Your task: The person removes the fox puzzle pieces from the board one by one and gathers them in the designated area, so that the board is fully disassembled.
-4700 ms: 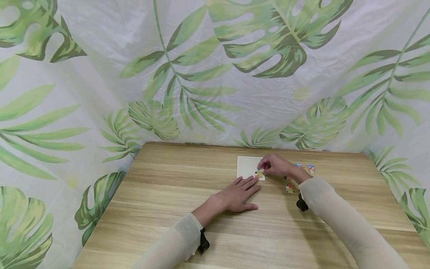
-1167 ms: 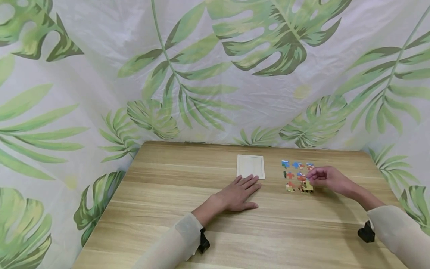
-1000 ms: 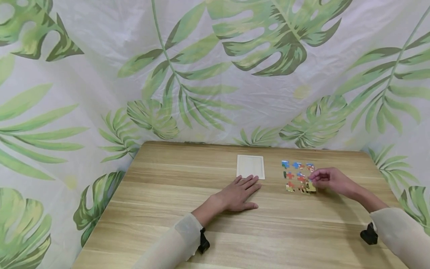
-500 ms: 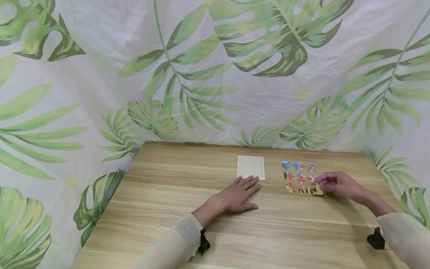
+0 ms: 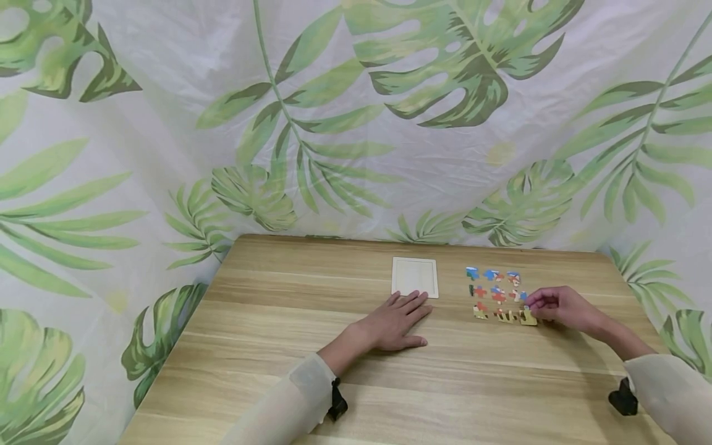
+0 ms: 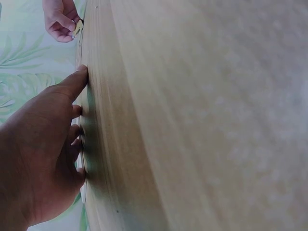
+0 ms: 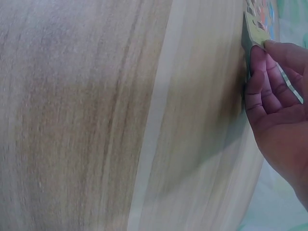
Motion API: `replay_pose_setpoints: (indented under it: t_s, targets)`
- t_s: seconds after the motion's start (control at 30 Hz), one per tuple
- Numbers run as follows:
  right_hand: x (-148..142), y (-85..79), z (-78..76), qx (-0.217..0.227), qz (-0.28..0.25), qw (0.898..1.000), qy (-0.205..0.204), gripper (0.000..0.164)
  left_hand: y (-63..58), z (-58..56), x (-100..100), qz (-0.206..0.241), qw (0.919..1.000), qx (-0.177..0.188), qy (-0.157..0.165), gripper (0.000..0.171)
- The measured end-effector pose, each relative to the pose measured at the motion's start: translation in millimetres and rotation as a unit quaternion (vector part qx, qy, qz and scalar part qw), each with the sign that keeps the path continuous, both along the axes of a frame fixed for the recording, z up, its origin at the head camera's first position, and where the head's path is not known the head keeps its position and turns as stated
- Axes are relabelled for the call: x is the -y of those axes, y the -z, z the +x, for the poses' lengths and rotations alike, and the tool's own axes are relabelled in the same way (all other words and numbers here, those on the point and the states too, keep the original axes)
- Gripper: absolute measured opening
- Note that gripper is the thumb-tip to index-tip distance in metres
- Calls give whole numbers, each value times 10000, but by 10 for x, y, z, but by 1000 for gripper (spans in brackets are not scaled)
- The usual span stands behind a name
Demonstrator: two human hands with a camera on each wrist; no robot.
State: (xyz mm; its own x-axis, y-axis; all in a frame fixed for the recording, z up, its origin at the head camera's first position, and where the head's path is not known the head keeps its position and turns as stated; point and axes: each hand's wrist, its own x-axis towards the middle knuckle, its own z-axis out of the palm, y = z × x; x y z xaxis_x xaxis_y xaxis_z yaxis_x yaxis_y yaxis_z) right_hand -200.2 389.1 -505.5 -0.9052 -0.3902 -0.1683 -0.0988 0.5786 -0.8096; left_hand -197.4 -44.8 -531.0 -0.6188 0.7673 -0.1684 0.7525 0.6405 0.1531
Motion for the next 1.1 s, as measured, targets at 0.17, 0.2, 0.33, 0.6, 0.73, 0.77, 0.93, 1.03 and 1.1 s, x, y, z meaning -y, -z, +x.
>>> replay_pose_setpoints:
  t_s: [0.17, 0.2, 0.33, 0.6, 0.73, 0.77, 0.93, 1.03, 1.1]
  targets:
    - [-1, 34, 0, -66, 60, 9999, 62, 20, 1, -5, -1, 5, 10000, -13, 20, 77]
    - [-1, 38, 0, -83, 75, 9999, 57, 20, 1, -6, 0, 7, 10000, -7, 20, 77]
    - [6, 35, 6, -202, 174, 9996, 20, 19, -13, -3, 1, -5, 10000, 15, 19, 78]
    - [25, 23, 13, -470, 280, 9985, -28, 18, -29, -10, 20, 17, 10000, 20, 19, 77]
    - [42, 23, 7, -482, 317, 9983, -52, 18, -43, -1, 27, 29, 10000, 56, 12, 77]
    - [46, 21, 7, -490, 328, 9983, -27, 18, -46, 1, 27, 23, 10000, 65, 9, 77]
    - [55, 15, 16, -527, 295, 9982, -37, 17, -41, 8, 28, -3, 10000, 47, 3, 77]
    - [43, 22, 15, -620, 343, 9975, 14, 15, -35, 14, 30, 47, 10000, 14, 23, 77]
    - [33, 26, 12, -697, 462, 9964, 108, 14, -40, 20, 36, 115, 9999, -4, 61, 76]
